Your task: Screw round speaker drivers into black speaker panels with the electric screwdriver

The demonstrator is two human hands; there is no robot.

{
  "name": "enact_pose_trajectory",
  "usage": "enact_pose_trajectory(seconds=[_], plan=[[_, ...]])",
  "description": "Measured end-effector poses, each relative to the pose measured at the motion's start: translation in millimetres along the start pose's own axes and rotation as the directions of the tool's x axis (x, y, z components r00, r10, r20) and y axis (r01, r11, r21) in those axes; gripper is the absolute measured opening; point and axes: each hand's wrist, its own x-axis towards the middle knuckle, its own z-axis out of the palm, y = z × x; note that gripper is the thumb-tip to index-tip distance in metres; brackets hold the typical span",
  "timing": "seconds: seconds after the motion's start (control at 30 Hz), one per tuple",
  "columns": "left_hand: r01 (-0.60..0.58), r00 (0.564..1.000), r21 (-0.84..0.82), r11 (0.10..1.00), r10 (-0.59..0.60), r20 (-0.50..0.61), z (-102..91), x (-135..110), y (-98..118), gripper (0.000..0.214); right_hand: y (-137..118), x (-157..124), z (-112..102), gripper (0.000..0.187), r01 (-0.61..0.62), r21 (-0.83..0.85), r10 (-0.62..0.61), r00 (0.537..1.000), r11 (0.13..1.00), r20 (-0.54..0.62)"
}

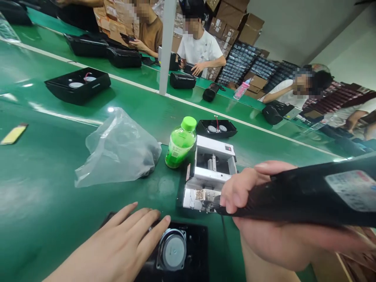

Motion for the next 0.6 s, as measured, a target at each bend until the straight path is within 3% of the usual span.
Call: enact_pose_trajectory(seconds=[0.13,0.3,0.43,0.6], plan=[[-0.108,0.988,0.047,0.993,0.112,-0.105,-11.4,5.2,0.2,0.078,2.6,0.6,4.6,0.072,-0.013,0.155,0.020,0.999,0.988,-0.046],[-0.039,0.975,-0.105,0.994,0.015,-0.221,-11.4,21.1,17.2,0.033,-3.2,-2.8,13.3,0.071,-0.028,0.184,0.058,0.986,0.983,-0.155],[-0.034,0.963,-0.170,0.985,-0.013,-0.268,-0.5,23.6,23.1,0.026,-2.0,-4.9,19.2,0.074,-0.016,0.215,0.074,0.962,0.976,-0.263],[-0.025,0.971,-0.140,0.990,-0.009,-0.238,-7.6,26.4,25.1,0.019,3.5,-7.4,15.5,0.078,-0.017,0.208,0.061,0.977,0.978,-0.203]])
